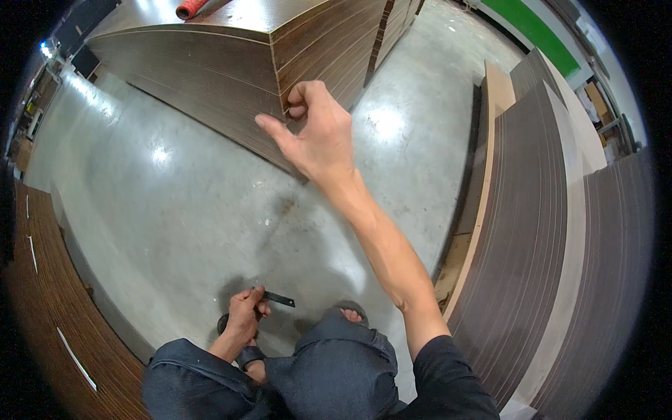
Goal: Inspecting and preparing small metal connecting plates for wood panel assembly.
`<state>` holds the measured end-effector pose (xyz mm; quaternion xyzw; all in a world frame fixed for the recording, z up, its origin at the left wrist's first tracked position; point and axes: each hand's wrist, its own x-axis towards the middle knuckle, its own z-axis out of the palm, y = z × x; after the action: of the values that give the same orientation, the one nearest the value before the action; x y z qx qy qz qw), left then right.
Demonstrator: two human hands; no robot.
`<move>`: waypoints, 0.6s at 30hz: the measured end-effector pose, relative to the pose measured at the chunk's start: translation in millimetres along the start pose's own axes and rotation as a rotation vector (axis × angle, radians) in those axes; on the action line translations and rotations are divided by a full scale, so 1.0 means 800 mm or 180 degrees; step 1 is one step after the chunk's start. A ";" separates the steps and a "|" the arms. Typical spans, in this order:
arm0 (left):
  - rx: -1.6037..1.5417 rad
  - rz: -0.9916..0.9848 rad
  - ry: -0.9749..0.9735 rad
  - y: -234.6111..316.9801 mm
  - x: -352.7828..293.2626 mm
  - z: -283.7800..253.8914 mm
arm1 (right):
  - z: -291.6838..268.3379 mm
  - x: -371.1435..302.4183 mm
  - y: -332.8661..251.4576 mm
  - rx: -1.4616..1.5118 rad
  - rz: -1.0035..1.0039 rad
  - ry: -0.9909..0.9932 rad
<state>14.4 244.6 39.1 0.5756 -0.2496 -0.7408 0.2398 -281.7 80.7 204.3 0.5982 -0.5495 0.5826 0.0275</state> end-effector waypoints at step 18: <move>-0.0074 0.0002 0.0089 0.001 -0.002 0.003 | -0.026 0.044 -0.014 0.0290 -0.0086 -0.0128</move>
<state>12.6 245.2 41.3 0.5830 -0.2378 -0.7355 0.2502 -297.6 77.2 243.8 0.6178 -0.5147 0.5945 -0.0030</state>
